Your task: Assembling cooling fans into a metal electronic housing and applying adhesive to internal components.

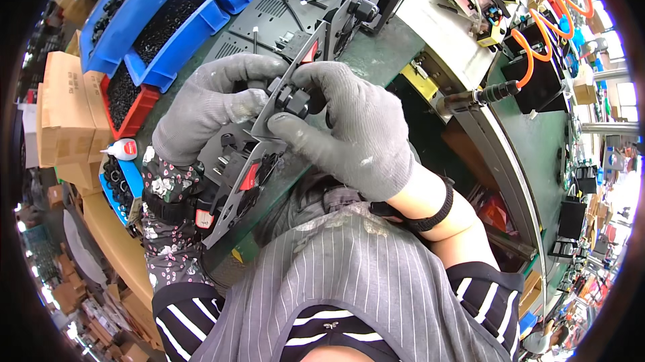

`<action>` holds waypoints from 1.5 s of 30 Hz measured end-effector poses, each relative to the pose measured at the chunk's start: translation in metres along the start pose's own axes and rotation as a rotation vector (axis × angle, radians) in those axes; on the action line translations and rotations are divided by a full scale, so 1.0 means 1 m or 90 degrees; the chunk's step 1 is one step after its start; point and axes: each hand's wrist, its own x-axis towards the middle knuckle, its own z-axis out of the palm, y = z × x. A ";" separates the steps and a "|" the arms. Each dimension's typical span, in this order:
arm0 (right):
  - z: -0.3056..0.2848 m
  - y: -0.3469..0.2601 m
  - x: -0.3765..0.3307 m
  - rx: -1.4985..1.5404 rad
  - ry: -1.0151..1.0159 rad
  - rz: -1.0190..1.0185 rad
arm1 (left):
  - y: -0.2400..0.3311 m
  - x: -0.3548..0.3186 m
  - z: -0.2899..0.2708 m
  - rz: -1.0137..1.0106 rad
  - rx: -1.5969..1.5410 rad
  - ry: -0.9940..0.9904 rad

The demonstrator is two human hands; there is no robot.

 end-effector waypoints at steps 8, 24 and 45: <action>0.005 -0.009 -0.001 -0.064 0.024 -0.006 | -0.003 -0.001 -0.006 0.003 -0.009 -0.041; -0.002 -0.003 0.005 -0.114 -0.012 -0.079 | -0.006 0.003 -0.007 0.018 0.009 -0.047; 0.000 -0.002 0.012 -0.119 -0.067 -0.055 | -0.001 -0.009 0.005 0.064 0.078 0.092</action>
